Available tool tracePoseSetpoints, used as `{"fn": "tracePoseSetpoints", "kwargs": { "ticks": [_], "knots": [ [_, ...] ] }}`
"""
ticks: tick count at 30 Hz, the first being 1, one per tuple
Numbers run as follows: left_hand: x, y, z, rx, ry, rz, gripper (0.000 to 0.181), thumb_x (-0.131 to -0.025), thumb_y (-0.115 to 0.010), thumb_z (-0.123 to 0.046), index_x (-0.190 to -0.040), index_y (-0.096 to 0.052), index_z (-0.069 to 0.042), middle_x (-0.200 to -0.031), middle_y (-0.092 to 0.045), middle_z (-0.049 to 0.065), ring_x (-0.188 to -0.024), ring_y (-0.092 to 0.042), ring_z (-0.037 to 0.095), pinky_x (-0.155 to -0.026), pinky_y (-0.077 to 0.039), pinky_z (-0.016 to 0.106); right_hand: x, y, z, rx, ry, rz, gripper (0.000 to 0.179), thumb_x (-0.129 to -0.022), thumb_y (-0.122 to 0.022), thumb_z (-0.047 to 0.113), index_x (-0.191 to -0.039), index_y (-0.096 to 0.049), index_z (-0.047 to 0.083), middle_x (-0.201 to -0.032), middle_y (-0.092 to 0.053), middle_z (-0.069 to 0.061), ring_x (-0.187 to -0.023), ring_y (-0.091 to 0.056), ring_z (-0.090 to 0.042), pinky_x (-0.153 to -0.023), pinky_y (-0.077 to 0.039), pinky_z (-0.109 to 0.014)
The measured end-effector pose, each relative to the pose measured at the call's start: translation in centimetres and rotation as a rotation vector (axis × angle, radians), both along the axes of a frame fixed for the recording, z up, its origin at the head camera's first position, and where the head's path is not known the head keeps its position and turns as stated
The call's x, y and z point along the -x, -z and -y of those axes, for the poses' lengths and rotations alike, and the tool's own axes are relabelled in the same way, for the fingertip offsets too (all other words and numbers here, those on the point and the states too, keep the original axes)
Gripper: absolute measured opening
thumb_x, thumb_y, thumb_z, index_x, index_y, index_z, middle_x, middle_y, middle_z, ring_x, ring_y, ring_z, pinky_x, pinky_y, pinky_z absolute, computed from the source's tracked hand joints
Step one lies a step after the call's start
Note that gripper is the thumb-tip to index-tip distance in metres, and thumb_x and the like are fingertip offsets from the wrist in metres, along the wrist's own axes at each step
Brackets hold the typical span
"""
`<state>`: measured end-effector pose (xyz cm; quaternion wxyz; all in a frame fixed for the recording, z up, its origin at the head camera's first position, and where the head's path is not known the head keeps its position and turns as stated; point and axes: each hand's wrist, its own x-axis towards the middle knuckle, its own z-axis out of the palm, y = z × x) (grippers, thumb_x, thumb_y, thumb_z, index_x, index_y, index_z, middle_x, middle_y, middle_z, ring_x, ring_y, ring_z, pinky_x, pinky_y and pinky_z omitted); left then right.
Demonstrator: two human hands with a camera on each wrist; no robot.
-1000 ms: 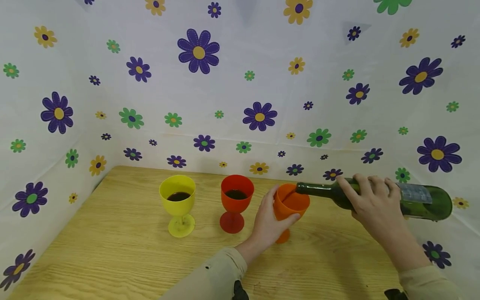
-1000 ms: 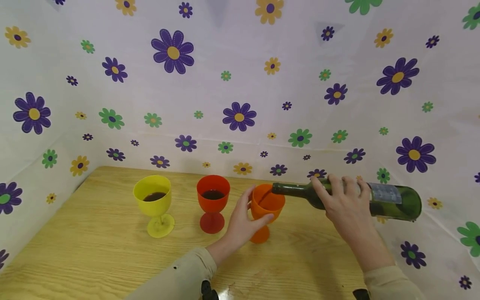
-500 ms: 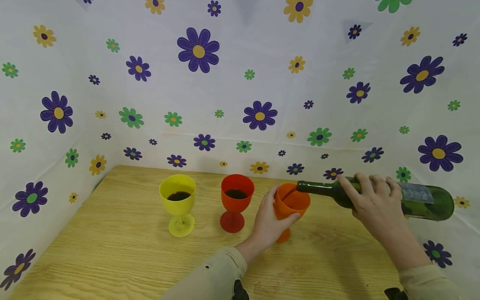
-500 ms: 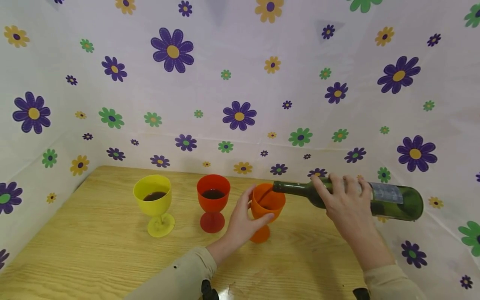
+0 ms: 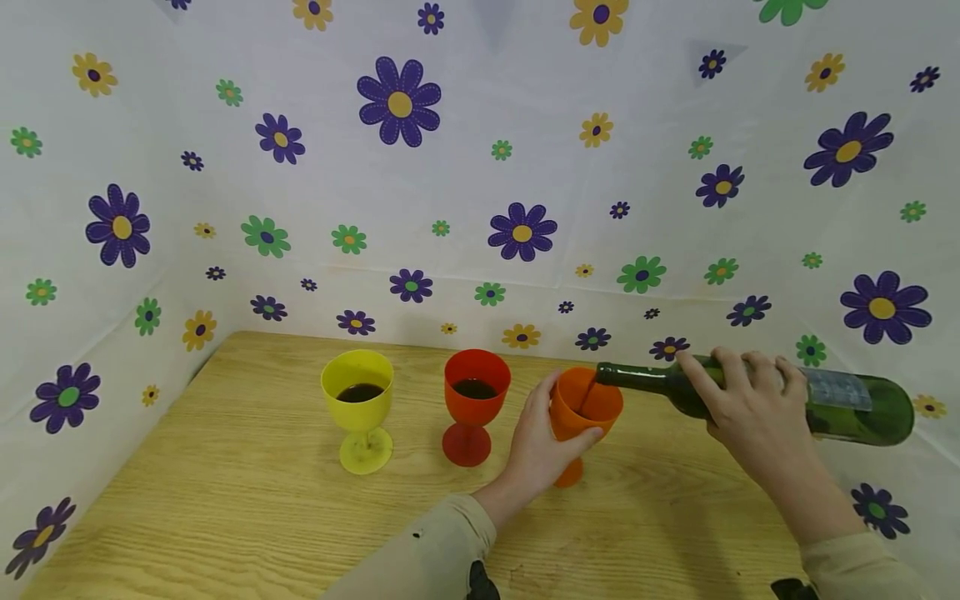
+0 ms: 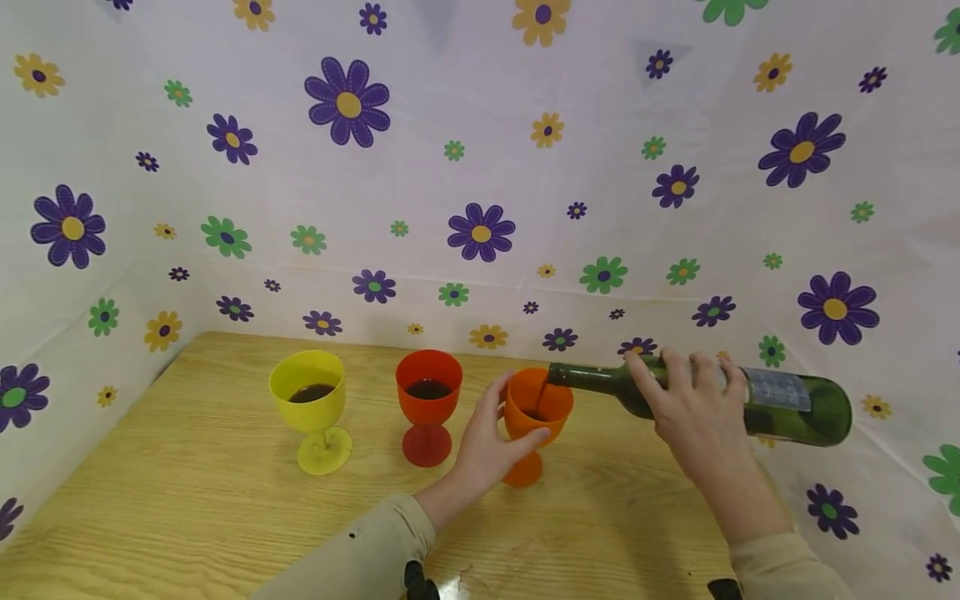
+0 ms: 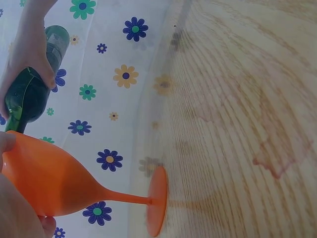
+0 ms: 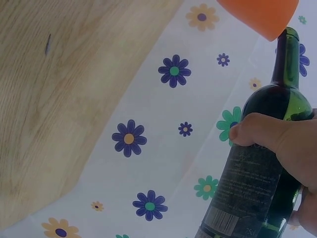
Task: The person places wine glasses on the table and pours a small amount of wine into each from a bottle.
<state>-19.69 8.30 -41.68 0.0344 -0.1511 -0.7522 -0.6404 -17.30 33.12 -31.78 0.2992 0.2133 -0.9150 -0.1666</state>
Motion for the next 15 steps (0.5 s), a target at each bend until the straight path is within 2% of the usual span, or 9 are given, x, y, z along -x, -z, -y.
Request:
{"fn": "tracePoseSetpoints", "kwargs": {
  "ticks": [15],
  "knots": [
    [-0.10, -0.09, 0.08, -0.011, 0.002, -0.012, 0.083, -0.081, -0.076, -0.037, -0.147, -0.031, -0.016, -0.136, -0.045, -0.001, -0.121, -0.046, 0.015, -0.105, -0.035, 0.044, 0.08, 0.28, -0.08, -0.006, 0.009, -0.007, 0.115, -0.045, -0.095, 0.021, -0.144, -0.035, 0.021, -0.126, -0.041, -0.024, -0.108, -0.041, -0.050, -0.086, -0.030, -0.071]
  ]
}}
